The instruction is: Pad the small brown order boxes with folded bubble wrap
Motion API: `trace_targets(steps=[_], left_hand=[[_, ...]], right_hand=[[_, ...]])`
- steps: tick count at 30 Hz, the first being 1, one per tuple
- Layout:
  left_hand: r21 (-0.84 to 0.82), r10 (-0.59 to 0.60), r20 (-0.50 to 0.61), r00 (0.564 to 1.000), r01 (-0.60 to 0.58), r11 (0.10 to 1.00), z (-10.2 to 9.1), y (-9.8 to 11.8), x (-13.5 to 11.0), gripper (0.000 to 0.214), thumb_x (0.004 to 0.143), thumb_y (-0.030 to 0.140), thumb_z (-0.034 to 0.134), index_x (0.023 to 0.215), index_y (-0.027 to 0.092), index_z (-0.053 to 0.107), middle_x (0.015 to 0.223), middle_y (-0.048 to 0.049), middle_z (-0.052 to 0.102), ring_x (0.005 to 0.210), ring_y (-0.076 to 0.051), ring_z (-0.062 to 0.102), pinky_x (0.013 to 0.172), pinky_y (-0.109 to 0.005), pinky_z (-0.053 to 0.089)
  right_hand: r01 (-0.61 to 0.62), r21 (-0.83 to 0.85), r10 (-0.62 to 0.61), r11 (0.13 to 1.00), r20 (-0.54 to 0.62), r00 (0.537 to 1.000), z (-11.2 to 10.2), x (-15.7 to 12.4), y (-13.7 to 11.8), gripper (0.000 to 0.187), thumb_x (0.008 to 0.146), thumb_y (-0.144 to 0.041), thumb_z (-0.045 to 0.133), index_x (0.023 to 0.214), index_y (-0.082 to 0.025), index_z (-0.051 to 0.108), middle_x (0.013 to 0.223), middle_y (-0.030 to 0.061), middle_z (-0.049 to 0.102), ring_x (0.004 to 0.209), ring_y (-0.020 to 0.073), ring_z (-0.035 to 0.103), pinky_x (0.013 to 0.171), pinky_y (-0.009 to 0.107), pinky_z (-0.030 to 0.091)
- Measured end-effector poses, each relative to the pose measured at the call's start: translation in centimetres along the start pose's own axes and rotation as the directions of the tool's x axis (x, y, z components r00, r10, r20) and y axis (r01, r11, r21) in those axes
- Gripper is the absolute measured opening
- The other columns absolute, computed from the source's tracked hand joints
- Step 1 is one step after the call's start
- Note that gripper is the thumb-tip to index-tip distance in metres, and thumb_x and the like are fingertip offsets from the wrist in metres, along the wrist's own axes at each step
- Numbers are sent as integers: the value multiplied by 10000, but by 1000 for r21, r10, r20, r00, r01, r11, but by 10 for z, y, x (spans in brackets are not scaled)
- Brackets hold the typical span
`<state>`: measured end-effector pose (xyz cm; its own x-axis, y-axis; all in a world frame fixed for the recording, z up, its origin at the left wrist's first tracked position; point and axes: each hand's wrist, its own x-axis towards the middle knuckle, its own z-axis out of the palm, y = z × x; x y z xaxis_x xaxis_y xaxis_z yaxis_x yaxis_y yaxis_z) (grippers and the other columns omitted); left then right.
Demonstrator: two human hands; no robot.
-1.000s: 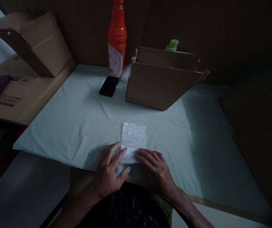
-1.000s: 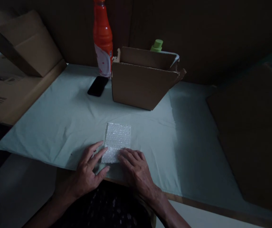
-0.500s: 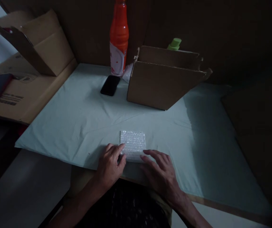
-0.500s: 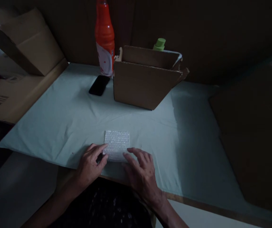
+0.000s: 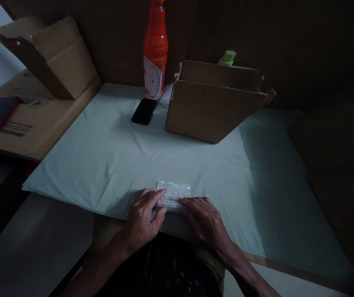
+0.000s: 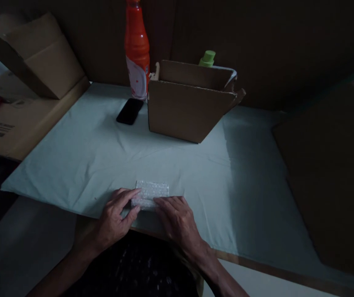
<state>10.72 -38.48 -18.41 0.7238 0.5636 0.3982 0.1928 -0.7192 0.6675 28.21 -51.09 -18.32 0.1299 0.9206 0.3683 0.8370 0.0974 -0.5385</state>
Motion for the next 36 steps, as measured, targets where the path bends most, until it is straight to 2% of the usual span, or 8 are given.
trace_targets(steps=[5,10,15,21,27,31,34,36], left_hand=[[61,-38,-21,999,39,997,3,-3,5,327,929,203,545,1247,145,593,921,-70,708,858,-200,641,781,-338,541],[189,-12,-37,999,18,982,11,-10,13,269,912,195,579,1172,142,623,885,-68,720,841,-228,642,768,-367,533],[301,-32,-15,999,35,953,14,-14,23,248,880,205,650,1119,139,639,850,-65,710,838,-250,624,783,-396,521],[353,-64,9,998,57,934,17,-15,25,247,875,229,671,1108,152,644,862,-62,703,860,-251,608,805,-390,502],[174,-86,-66,994,96,980,13,-21,19,270,901,269,630,1146,155,628,849,-56,685,846,-229,613,820,-388,509],[-180,-312,-130,941,287,941,5,-15,11,397,913,323,595,1270,151,568,1050,-99,693,983,-216,648,898,-372,527],[-460,-476,58,878,446,768,5,-1,10,467,907,366,610,1326,171,542,1222,-122,677,1096,-224,648,957,-369,521],[-593,-457,235,858,499,632,7,10,13,434,915,386,605,1291,172,576,1222,-116,687,1099,-226,654,975,-366,514]], right_hand=[[-92,34,92,995,1,996,-4,-4,-1,277,971,-290,584,1233,-203,598,1000,81,743,852,205,681,733,360,532],[-73,-139,74,988,-3,997,3,3,9,242,964,-234,552,1189,-207,637,1031,93,743,902,235,666,759,387,502],[-112,-329,128,938,29,991,8,10,15,314,909,-230,579,1214,-201,649,1220,118,692,1050,281,616,833,423,479],[-73,-375,122,924,108,987,6,18,19,394,867,-277,617,1226,-115,620,1379,203,587,1207,354,545,925,502,462],[-145,-124,154,982,69,986,4,20,16,159,843,-199,599,998,-203,632,1182,123,694,1088,288,624,894,466,479],[-351,195,366,916,-47,929,0,18,12,188,902,-298,611,1076,-226,598,995,63,700,901,217,660,778,353,528],[-408,486,520,773,-116,846,4,18,4,387,921,-368,617,1271,-245,512,1096,76,664,970,210,663,776,322,553],[-402,608,551,684,-70,832,11,17,-2,471,937,-388,599,1362,-257,443,1117,82,657,962,205,670,765,320,566]])
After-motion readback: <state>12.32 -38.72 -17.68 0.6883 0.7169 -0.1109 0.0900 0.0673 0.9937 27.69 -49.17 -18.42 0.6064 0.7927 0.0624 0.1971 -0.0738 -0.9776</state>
